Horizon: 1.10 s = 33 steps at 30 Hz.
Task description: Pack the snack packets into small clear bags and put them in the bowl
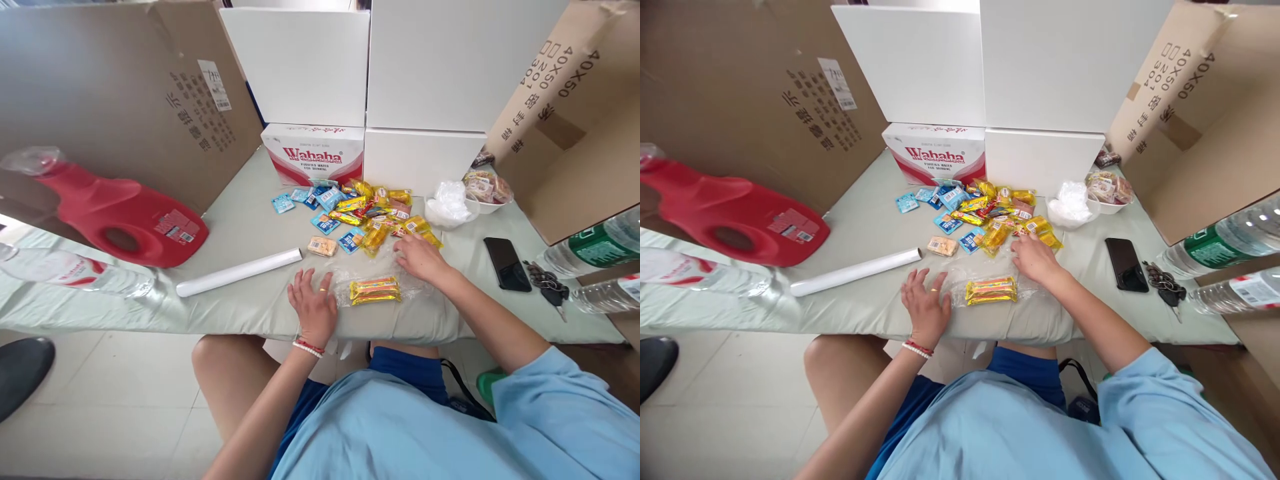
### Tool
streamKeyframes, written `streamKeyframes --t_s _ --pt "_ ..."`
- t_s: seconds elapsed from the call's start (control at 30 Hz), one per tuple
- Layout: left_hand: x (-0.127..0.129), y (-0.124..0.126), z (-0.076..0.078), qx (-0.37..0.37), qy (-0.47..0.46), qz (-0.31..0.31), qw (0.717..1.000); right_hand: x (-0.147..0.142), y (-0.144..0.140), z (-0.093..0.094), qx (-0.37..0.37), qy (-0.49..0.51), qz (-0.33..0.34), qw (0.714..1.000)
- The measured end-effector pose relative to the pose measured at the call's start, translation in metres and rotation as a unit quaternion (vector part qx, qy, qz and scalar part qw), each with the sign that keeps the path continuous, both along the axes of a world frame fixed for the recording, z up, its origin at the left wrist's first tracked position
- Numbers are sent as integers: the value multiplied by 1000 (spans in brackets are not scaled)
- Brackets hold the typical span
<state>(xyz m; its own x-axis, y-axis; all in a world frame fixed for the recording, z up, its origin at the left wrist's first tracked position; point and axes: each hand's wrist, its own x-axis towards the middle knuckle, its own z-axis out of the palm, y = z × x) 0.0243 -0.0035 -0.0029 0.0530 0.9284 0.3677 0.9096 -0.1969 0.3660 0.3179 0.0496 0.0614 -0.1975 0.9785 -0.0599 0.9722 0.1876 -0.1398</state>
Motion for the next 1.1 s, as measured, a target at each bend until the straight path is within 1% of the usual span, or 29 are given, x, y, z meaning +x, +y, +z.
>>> streamKeyframes --t_s 0.07,0.13,0.17,0.2,0.3,0.37,0.43,0.53,0.63,0.73,0.8,0.83,0.9,0.97,1.03,1.1 --pt "3 -3 -1 20 19 -59 998 -18 16 5 18 14 77 997" --pt "5 -4 -3 19 32 -100 994 -38 33 5 7 27 145 989" --pt "6 -3 -4 13 38 -112 993 -47 40 3 -6 30 165 986" --pt "6 -1 -5 3 43 -118 992 -55 47 1 -24 31 175 984" --pt "7 5 -7 -29 50 -120 991 -69 63 -3 -68 36 171 982" --pt "7 9 -5 -41 46 -121 991 -71 70 -2 -77 41 177 980" --pt "8 11 -4 -47 38 -123 991 -68 70 3 -79 49 192 977" --pt "10 12 -1 -55 21 -113 992 -61 54 12 -47 68 216 973" --pt "12 13 -3 -56 -13 -89 994 -58 19 15 -4 48 242 969" --pt "12 16 -7 -60 -62 -45 995 -59 -21 9 -17 0 281 960" --pt "10 20 -9 -71 -82 -21 994 -60 -41 3 -22 -17 301 953" --pt "7 21 -10 -81 -86 -20 993 -60 -48 1 -20 -19 303 952" --pt "0 24 -8 -104 -88 -29 990 -60 -58 -2 -11 -15 299 954" --pt "-10 25 -4 -128 -110 -40 985 -58 -65 -3 -5 4 289 957" --pt "-18 23 2 -152 -167 -47 973 -56 -70 -4 0 33 275 961" --pt "-20 18 9 -173 -238 -61 954 -55 -75 -7 1 60 257 964"
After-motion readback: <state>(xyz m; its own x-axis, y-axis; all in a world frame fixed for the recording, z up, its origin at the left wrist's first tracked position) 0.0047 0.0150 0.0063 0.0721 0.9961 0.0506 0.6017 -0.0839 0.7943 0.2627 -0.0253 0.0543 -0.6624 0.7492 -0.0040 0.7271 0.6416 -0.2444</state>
